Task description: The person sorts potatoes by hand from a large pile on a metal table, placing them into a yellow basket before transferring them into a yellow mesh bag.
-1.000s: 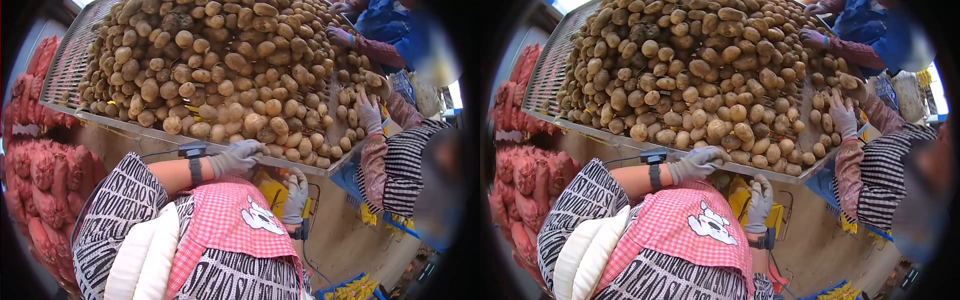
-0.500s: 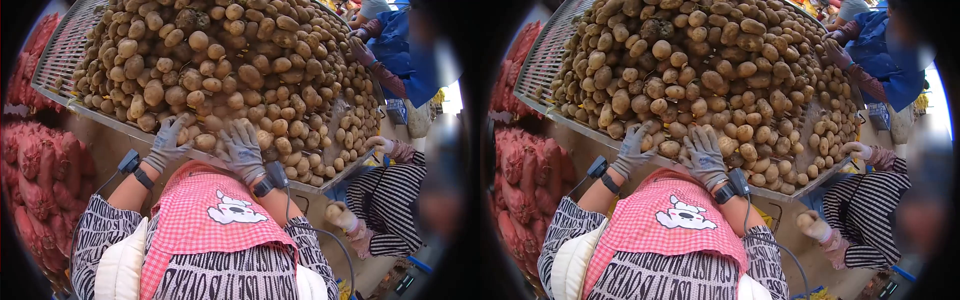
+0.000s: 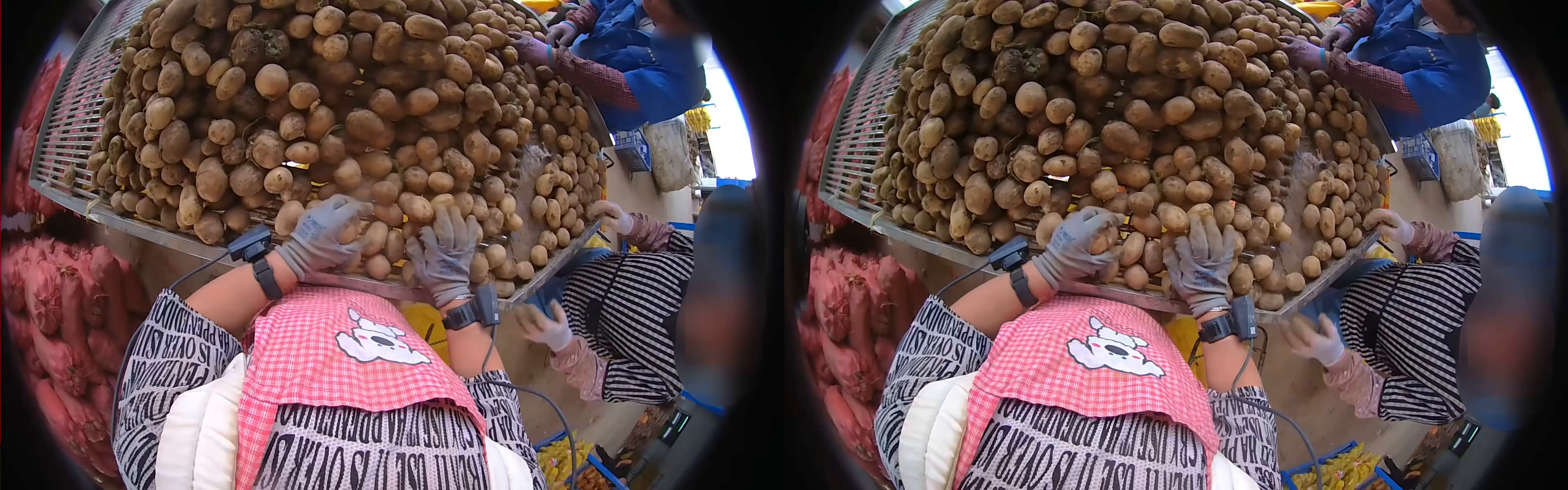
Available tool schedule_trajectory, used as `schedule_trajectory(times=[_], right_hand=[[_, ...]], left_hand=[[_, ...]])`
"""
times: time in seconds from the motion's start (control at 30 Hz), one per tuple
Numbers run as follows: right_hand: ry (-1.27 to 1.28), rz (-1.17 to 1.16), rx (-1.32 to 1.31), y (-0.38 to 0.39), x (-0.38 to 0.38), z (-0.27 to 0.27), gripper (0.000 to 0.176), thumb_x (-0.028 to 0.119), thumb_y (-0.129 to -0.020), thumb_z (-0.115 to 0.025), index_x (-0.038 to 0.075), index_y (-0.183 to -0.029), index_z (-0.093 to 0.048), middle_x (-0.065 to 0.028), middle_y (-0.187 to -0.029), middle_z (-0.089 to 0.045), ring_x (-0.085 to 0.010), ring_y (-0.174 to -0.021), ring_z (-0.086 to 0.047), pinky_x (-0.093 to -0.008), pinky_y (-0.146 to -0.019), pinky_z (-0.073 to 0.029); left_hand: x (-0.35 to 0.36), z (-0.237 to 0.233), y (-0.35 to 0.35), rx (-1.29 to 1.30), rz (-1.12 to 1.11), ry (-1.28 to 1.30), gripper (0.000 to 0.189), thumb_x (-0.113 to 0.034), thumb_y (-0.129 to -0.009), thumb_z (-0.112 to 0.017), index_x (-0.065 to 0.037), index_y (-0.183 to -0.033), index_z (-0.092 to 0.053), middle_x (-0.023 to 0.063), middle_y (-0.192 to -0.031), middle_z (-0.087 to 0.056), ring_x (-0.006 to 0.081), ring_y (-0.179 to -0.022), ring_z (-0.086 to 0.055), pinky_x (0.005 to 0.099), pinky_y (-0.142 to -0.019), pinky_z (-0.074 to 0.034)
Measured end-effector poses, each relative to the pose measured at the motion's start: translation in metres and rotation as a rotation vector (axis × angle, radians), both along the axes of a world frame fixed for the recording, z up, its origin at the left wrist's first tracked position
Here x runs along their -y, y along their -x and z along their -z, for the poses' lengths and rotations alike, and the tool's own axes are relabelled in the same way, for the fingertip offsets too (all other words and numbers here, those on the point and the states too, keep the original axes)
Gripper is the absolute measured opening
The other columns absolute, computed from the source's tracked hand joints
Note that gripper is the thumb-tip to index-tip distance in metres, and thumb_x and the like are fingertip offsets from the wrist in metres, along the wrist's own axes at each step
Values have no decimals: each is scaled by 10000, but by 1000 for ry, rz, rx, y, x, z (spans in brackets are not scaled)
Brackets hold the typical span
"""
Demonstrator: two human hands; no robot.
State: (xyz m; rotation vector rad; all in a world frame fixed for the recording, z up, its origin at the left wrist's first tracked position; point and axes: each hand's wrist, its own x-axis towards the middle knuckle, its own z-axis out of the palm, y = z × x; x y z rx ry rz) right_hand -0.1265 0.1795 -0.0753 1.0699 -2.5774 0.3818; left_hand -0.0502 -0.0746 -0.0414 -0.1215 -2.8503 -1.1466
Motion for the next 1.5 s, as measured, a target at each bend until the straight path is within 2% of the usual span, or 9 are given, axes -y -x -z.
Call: schedule_trajectory(times=[0.3, 0.37, 0.47, 0.77, 0.97, 1.17, 1.3, 1.4, 1.5], right_hand=[[105, 472, 244, 90, -62, 4, 405, 350, -881, -654, 98, -1199, -661, -144, -1266, -612, -321, -1226, -536, -501, -1092, -348], [-4, 479, 17, 102, -62, -5, 414, 326, -888, -650, 69, -1213, -657, -145, -1264, -625, -335, -1214, -555, -484, -1076, -376], [347, 205, 272, 94, -21, -26, 484, 321, -857, -679, 47, -1252, -630, -142, -1241, -635, -327, -1231, -537, -477, -1100, -361], [-227, 85, 512, 66, 27, -20, 857, 382, -749, -778, 93, -1462, -401, -217, -1496, -403, -381, -1090, -615, -447, -947, -511], [-115, 79, 515, 84, 28, -8, 704, 205, -780, -711, 158, -1433, -451, -123, -1502, -427, -352, -1102, -630, -482, -899, -538], [-170, 361, 445, 105, 23, -24, 491, 208, -829, -664, 187, -1309, -567, -87, -1329, -550, -352, -1093, -634, -471, -877, -537], [147, 440, 543, 146, -6, 7, 437, 232, -887, -657, 117, -1304, -593, -96, -1277, -632, -285, -1113, -648, -391, -955, -509], [1237, 430, 1442, 122, -5, -28, 424, 181, -934, -649, 52, -1326, -554, -47, -1188, -616, -144, -1015, -614, -298, -876, -525], [949, 284, 1238, 121, -2, -5, 456, 169, -912, -665, 24, -1329, -553, -63, -1178, -634, -151, -994, -616, -284, -872, -520]], left_hand=[[18, -27, 120, -554, -116, 530, 414, -188, -804, -708, -88, -1195, -617, 157, -1274, -602, 363, -1181, -566, 430, -987, -473], [-28, -37, 107, 197, 301, 239, 504, -214, -784, -719, -86, -1249, -572, 172, -1288, -592, 368, -1207, -554, 439, -991, -468], [-58, -9, 94, 161, 142, 493, 576, -249, -751, -743, -85, -1265, -541, 169, -1224, -614, 370, -1184, -569, 449, -977, -471], [-49, 15, 100, 280, 59, 324, 480, -246, -764, -714, -83, -1188, -561, 178, -1144, -612, 379, -1104, -575, 472, -929, -484], [-58, 28, 68, 35, 120, 377, 378, -252, -807, -686, -102, -1149, -630, 191, -1191, -573, 391, -1168, -537, 511, -941, -471], [-38, 0, 100, 368, 162, 401, 549, -333, -775, -792, -129, -1250, -606, 212, -1192, -590, 396, -1083, -618, 475, -897, -522], [-43, -15, 105, 500, 193, 391, 544, -291, -800, -767, -130, -1286, -584, 229, -1197, -581, 400, -1116, -619, 483, -903, -520], [-40, -5, 87, 484, 323, 390, 555, -177, -817, -694, -144, -1347, -532, 235, -1321, -503, 384, -1109, -634, 448, -912, -526], [-29, -12, 96, 510, 266, 288, 609, -178, -811, -695, -159, -1389, -505, 239, -1324, -499, 379, -1107, -640, 435, -913, -528]])
